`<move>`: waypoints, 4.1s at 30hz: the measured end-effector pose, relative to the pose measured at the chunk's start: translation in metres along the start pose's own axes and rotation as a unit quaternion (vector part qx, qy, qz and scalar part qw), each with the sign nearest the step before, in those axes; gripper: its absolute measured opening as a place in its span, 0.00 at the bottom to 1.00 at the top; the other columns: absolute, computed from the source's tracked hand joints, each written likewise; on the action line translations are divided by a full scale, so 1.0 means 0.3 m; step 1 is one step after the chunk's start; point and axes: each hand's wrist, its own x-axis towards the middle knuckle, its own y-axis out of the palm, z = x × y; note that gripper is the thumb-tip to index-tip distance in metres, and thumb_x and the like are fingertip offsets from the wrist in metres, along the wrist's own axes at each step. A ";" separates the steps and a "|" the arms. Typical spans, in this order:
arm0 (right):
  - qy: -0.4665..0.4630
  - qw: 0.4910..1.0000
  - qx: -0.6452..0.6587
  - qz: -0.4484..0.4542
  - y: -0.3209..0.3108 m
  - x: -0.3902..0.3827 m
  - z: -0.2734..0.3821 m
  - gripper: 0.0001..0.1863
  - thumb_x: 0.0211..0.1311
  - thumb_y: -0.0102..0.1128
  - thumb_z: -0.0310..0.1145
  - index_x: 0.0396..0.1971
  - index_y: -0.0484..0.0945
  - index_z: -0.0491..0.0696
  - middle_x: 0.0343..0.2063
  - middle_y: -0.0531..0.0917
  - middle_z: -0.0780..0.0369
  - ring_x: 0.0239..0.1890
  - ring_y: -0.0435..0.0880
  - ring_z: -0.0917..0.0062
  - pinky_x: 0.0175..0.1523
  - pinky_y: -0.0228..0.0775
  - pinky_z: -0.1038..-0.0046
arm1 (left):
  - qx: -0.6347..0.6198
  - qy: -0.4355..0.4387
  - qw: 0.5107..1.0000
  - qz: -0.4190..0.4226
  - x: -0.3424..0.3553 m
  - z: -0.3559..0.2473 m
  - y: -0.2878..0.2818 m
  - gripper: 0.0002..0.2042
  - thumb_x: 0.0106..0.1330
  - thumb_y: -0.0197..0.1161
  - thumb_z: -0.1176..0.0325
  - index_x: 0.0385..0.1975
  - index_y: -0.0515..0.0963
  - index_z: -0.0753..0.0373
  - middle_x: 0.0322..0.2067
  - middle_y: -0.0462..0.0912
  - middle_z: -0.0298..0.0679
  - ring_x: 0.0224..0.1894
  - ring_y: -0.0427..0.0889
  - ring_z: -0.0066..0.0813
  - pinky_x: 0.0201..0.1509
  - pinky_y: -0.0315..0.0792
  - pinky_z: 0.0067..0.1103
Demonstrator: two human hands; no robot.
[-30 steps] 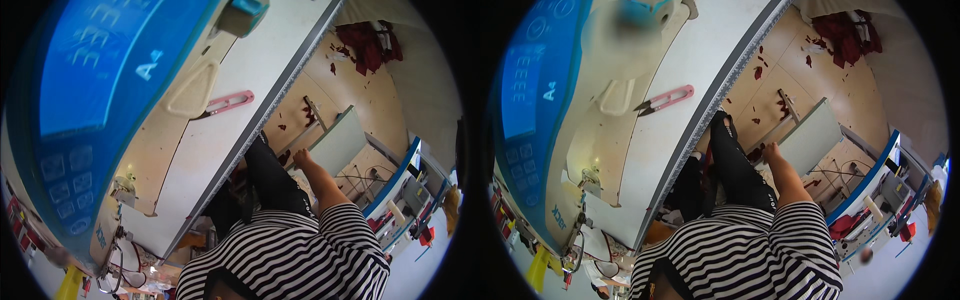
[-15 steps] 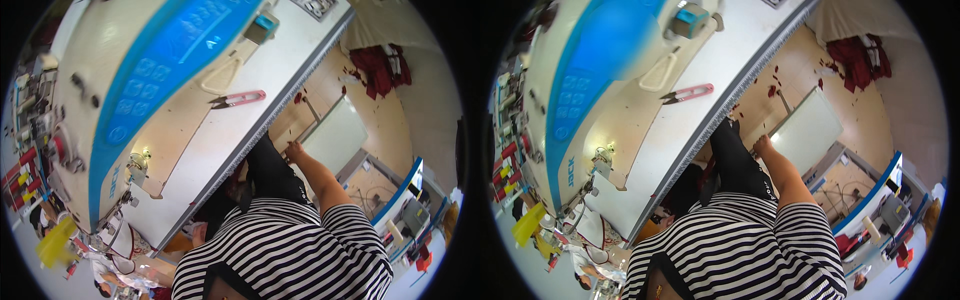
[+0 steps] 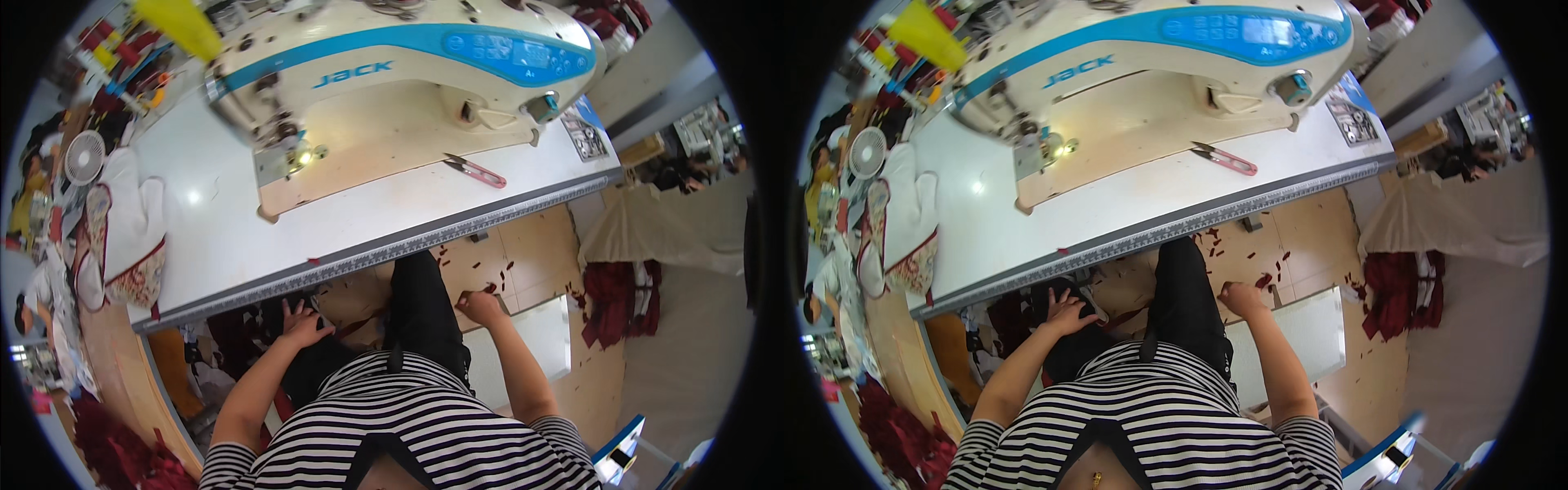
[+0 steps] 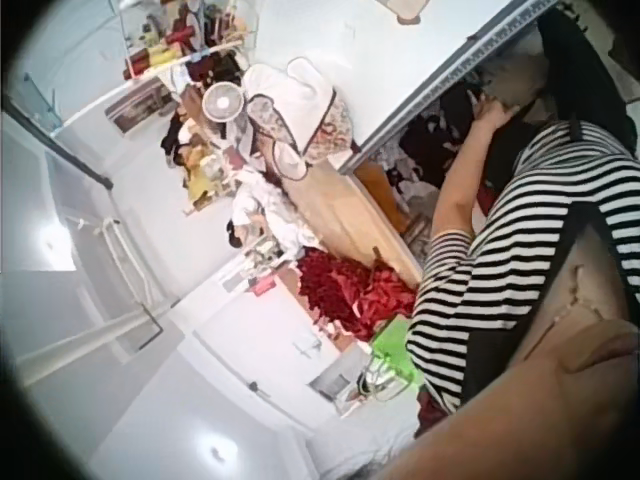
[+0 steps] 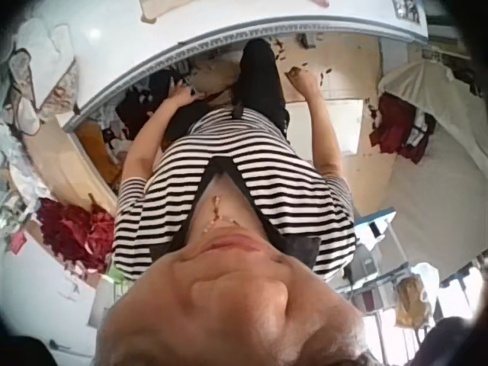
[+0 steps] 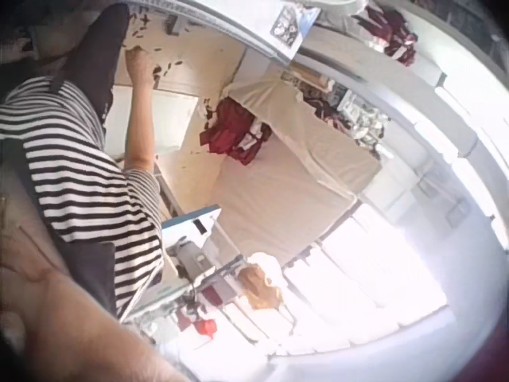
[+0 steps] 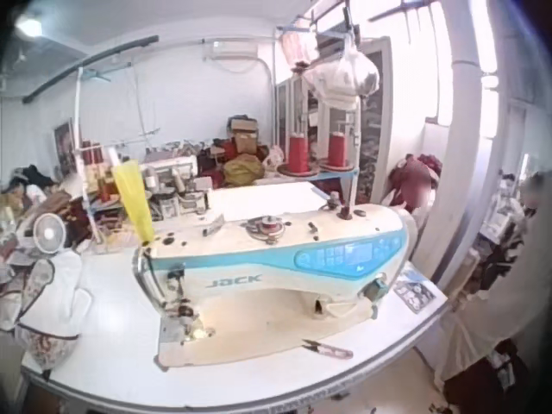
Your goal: The person aligns a floral fabric piece with red trim on a sewing machine, sews along the edge, trims excess threads with scissors, and repeats the process on another section. The fabric is handled and repositioned multiple times during sewing.
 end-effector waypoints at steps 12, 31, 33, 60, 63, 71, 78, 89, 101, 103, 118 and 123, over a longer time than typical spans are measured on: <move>-0.254 0.803 -0.056 -0.536 -0.695 0.005 0.328 0.19 0.56 0.59 0.30 0.50 0.72 0.50 0.43 0.77 0.61 0.46 0.73 0.66 0.50 0.64 0.64 | -0.244 0.067 0.962 -0.102 0.125 -0.142 0.182 0.07 0.56 0.59 0.65 0.32 0.79 0.58 0.32 0.82 0.43 0.39 0.80 0.43 0.42 0.73 0.32; -0.323 0.828 0.013 -0.458 -0.609 -0.021 0.508 0.08 0.62 0.50 0.23 0.39 0.77 0.44 0.34 0.79 0.59 0.38 0.74 0.66 0.48 0.63 0.68 | -0.308 -0.045 0.611 -0.728 -0.731 0.555 -0.371 0.09 0.64 0.56 0.74 0.43 0.75 0.65 0.39 0.76 0.40 0.39 0.78 0.31 0.40 0.72 0.21; -0.344 0.818 0.065 -0.457 -0.544 0.040 0.586 0.07 0.61 0.49 0.22 0.36 0.77 0.43 0.33 0.79 0.59 0.37 0.75 0.65 0.48 0.64 0.68 | -0.219 -0.069 0.633 -0.740 -0.741 0.699 -0.457 0.13 0.63 0.58 0.70 0.47 0.73 0.64 0.43 0.75 0.41 0.45 0.75 0.37 0.48 0.70 0.25; -0.491 0.801 0.144 -0.312 -0.419 -0.193 1.050 0.27 0.51 0.64 0.24 0.54 0.71 0.46 0.48 0.75 0.55 0.51 0.73 0.63 0.54 0.67 0.67 | -0.123 0.085 0.724 -0.673 -0.356 0.088 -0.438 0.15 0.54 0.65 0.68 0.43 0.78 0.57 0.33 0.73 0.34 0.36 0.77 0.33 0.36 0.73 0.25; -0.548 0.788 0.063 -0.275 -0.387 -0.182 1.192 0.37 0.44 0.66 0.24 0.60 0.65 0.49 0.56 0.70 0.57 0.57 0.69 0.61 0.60 0.62 0.66 | -0.105 0.133 0.720 -0.673 -0.413 0.133 -0.388 0.15 0.55 0.64 0.68 0.43 0.77 0.58 0.34 0.73 0.33 0.37 0.75 0.35 0.44 0.70 0.28; -0.602 0.735 -0.042 -0.308 -0.389 -0.023 1.318 0.22 0.41 0.59 0.19 0.41 0.80 0.51 0.52 0.75 0.65 0.56 0.71 0.66 0.58 0.61 0.63 | -0.151 -0.081 0.620 -0.766 -0.747 0.437 -0.213 0.14 0.57 0.63 0.70 0.44 0.78 0.61 0.41 0.77 0.38 0.44 0.75 0.37 0.51 0.67 0.28; -0.577 0.754 -0.036 -0.312 -0.425 -0.002 1.281 0.23 0.41 0.58 0.19 0.41 0.80 0.52 0.51 0.76 0.64 0.56 0.71 0.65 0.59 0.60 0.63 | -0.491 -0.263 0.482 -0.676 -0.781 0.912 0.079 0.27 0.62 0.63 0.59 0.56 0.68 0.70 0.50 0.75 0.50 0.50 0.75 0.35 0.54 0.69 0.26; -0.564 0.763 -0.066 -0.309 -0.399 0.016 1.270 0.24 0.43 0.56 0.20 0.45 0.78 0.52 0.53 0.74 0.62 0.58 0.69 0.66 0.64 0.53 0.57 | -0.682 -0.203 0.429 -0.556 -0.826 1.034 -0.029 0.25 0.61 0.63 0.59 0.52 0.71 0.72 0.44 0.79 0.41 0.43 0.77 0.26 0.46 0.71 0.22; -0.541 0.814 0.165 -0.133 -0.447 -0.080 1.326 0.23 0.54 0.55 0.29 0.53 0.74 0.50 0.55 0.73 0.58 0.58 0.70 0.66 0.63 0.57 0.61 | -0.656 0.136 0.405 -0.622 -0.938 0.620 -0.425 0.18 0.68 0.54 0.67 0.55 0.70 0.68 0.41 0.79 0.34 0.38 0.76 0.15 0.42 0.70 0.15; -0.506 0.786 0.354 0.018 -0.493 -0.171 1.396 0.26 0.58 0.56 0.33 0.58 0.68 0.48 0.55 0.73 0.57 0.57 0.71 0.68 0.61 0.60 0.65 | -0.611 0.169 0.495 -0.595 -0.879 0.432 -0.488 0.21 0.68 0.54 0.70 0.60 0.64 0.67 0.36 0.77 0.30 0.35 0.72 0.11 0.38 0.68 0.12; -0.214 0.704 0.677 -0.025 -0.416 0.047 1.149 0.18 0.69 0.49 0.36 0.51 0.73 0.41 0.42 0.79 0.67 0.43 0.74 0.84 0.50 0.65 0.83 | -0.324 0.034 0.644 -0.692 -0.705 0.391 -0.523 0.18 0.64 0.57 0.72 0.55 0.71 0.59 0.52 0.71 0.39 0.42 0.74 0.23 0.36 0.73 0.16; -0.283 0.717 0.615 -0.166 -0.393 0.019 1.113 0.17 0.71 0.46 0.36 0.51 0.73 0.40 0.28 0.67 0.74 0.30 0.60 0.89 0.38 0.55 0.85 | -0.107 -0.244 0.686 -0.677 -0.635 0.717 -0.514 0.44 0.51 0.69 0.52 0.67 0.51 0.48 0.57 0.64 0.46 0.45 0.79 0.41 0.39 0.77 0.31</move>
